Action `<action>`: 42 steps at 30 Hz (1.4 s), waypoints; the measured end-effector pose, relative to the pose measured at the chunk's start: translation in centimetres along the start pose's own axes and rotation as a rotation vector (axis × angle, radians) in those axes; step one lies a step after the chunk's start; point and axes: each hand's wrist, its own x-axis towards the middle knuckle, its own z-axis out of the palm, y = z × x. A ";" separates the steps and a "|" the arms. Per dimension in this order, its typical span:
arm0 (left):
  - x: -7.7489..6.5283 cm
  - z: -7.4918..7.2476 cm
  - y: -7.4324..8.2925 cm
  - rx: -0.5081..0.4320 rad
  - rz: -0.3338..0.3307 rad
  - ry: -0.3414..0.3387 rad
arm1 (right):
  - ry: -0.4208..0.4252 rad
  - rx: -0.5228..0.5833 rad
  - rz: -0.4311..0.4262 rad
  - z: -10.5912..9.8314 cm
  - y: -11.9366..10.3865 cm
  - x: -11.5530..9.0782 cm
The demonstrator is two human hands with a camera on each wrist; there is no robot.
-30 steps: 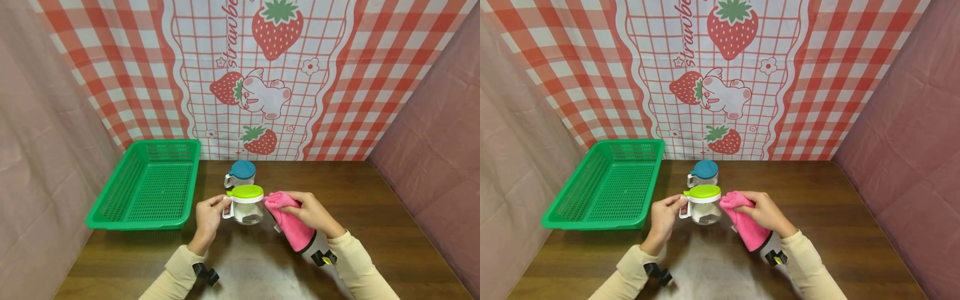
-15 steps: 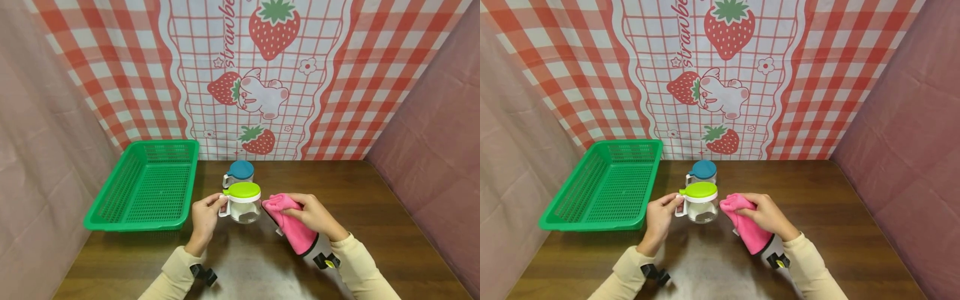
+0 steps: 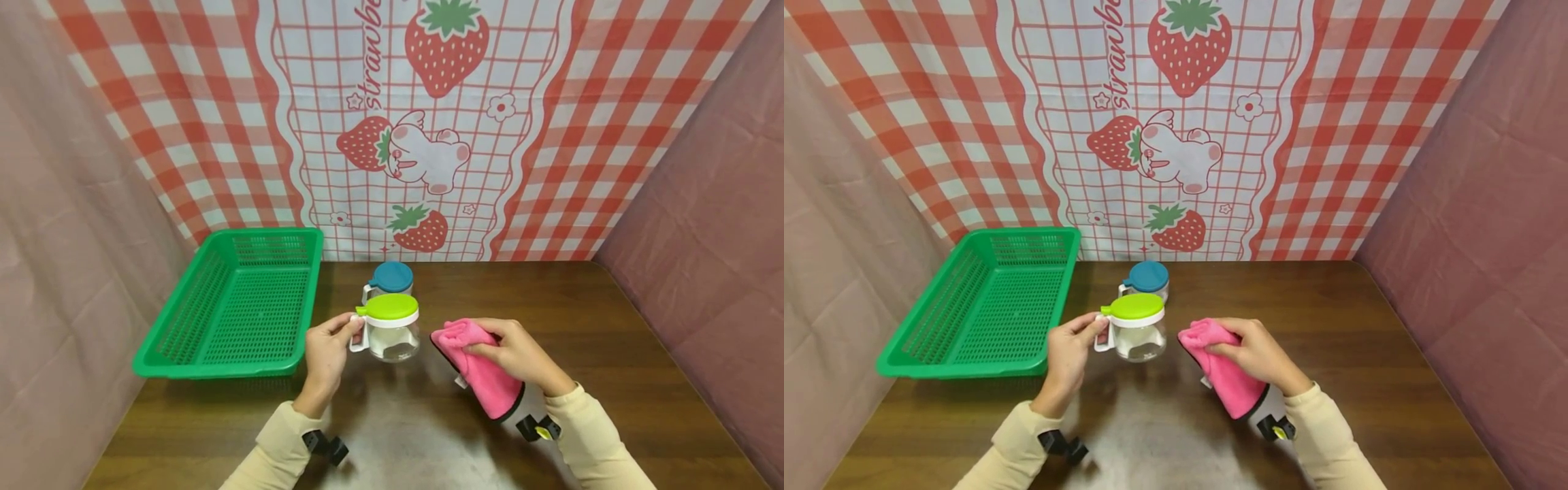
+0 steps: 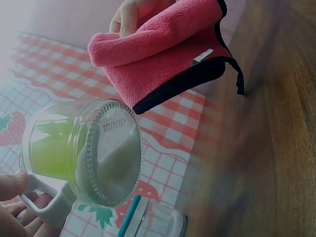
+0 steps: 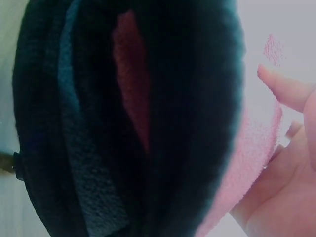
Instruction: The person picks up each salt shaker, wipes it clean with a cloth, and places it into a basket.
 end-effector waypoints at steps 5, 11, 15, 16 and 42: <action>0.1 -0.2 0.4 0.003 0.017 -0.009 | 0.001 0.007 -0.016 -0.3 -0.2 0.1; 0.6 -0.4 0.8 -0.004 0.025 -0.006 | -0.010 0.032 -0.017 -0.4 -0.2 0.2; 0.9 -0.6 1.3 -0.001 0.032 -0.010 | -0.010 0.024 -0.016 -0.6 -0.1 0.1; 0.9 -0.7 1.5 -0.001 0.034 -0.012 | -0.008 0.020 -0.017 -0.6 0.0 0.1; 4.1 -4.0 5.7 0.083 0.057 -0.004 | -0.026 0.075 -0.038 -0.4 0.6 -0.5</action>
